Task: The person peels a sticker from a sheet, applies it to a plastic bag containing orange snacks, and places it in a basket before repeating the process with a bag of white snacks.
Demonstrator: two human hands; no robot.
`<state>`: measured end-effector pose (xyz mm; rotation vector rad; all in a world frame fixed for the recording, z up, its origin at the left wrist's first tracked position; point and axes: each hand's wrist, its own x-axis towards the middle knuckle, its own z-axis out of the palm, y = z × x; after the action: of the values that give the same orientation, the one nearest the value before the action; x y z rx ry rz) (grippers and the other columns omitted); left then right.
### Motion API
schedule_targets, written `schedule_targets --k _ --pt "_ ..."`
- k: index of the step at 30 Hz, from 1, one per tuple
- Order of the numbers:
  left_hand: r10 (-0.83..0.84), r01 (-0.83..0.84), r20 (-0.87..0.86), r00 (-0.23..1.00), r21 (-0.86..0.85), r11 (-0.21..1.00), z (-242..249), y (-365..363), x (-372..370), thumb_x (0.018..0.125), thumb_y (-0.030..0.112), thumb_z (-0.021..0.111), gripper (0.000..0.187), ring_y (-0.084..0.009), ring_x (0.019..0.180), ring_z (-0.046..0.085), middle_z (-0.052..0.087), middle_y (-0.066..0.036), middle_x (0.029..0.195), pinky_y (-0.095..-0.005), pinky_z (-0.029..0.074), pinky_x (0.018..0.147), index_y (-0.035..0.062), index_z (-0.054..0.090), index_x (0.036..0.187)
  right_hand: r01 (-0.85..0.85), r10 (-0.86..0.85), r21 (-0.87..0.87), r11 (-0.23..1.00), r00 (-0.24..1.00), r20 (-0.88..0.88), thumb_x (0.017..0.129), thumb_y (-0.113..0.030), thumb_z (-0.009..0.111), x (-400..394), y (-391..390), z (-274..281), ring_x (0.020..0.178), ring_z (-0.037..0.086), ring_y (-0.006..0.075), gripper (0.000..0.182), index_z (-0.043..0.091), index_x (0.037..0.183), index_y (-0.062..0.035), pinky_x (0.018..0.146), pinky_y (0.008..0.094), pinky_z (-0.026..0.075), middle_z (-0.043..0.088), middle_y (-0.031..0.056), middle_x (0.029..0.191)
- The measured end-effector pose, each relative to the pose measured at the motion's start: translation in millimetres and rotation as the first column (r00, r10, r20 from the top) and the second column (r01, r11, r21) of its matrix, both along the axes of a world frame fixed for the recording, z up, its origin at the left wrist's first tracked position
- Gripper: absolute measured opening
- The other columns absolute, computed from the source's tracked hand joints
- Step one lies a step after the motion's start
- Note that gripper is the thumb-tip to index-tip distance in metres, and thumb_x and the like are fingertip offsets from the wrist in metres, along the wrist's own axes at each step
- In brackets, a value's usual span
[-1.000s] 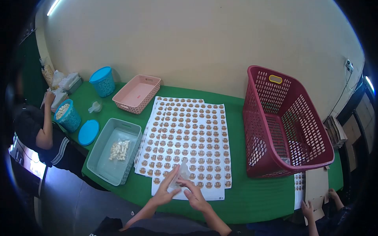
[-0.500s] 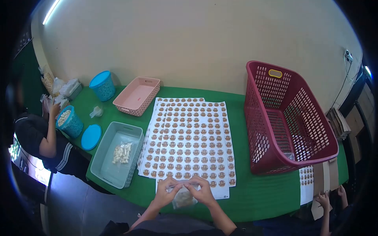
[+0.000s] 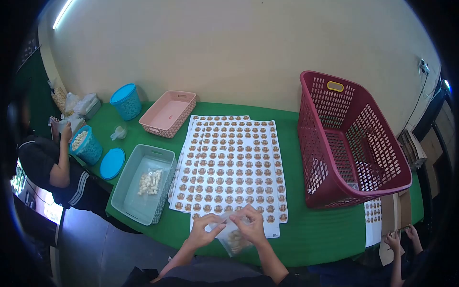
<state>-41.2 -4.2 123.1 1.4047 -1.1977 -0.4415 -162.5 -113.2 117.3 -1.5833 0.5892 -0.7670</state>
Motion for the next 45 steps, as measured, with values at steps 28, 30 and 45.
schedule_targets --k 28,30,45 --pt "0.068 -0.032 -0.436 0.898 0.090 0.995 -34.2 -1.2 -19.5 0.072 0.021 0.061 0.057 -0.0192 0.102 0.044 0.044 -0.015 0.107 -0.0297 0.037 0.082 -0.0007 0.032 0.117 -0.315 0.320 0.099 0.944 0.947 -0.031 0.084 -0.020 0.042 2.6 3.2 -5.7 0.098 0.046 0.0172 0.034 0.044 0.112 -0.0010 0.078 0.0296 0.040 0.047 0.0127 0.109" --pt "0.111 -0.104 -0.685 0.720 0.052 0.993 -36.3 -5.7 -22.3 0.081 0.020 0.051 0.036 -0.0150 0.093 0.048 0.048 -0.010 0.100 -0.0246 0.041 0.076 -0.0017 0.041 0.109 -0.370 0.359 -0.100 0.924 0.927 -0.111 0.083 -0.018 0.043 3.4 3.0 -8.9 0.100 0.044 0.0181 0.034 0.044 0.112 -0.0010 0.080 0.0302 0.038 0.046 0.0121 0.110" --pt "0.048 0.126 -0.562 0.825 0.267 0.955 -37.8 -23.9 -37.6 0.077 0.021 0.057 0.030 -0.0097 0.073 0.054 0.058 -0.005 0.077 -0.0225 0.042 0.065 -0.0034 0.053 0.093 -0.187 0.232 0.239 0.953 0.957 -0.176 0.077 -0.014 0.057 -28.1 -22.3 -29.0 0.068 0.053 0.0060 0.021 0.054 0.091 0.0015 0.059 0.0193 0.043 0.058 0.0039 0.078"
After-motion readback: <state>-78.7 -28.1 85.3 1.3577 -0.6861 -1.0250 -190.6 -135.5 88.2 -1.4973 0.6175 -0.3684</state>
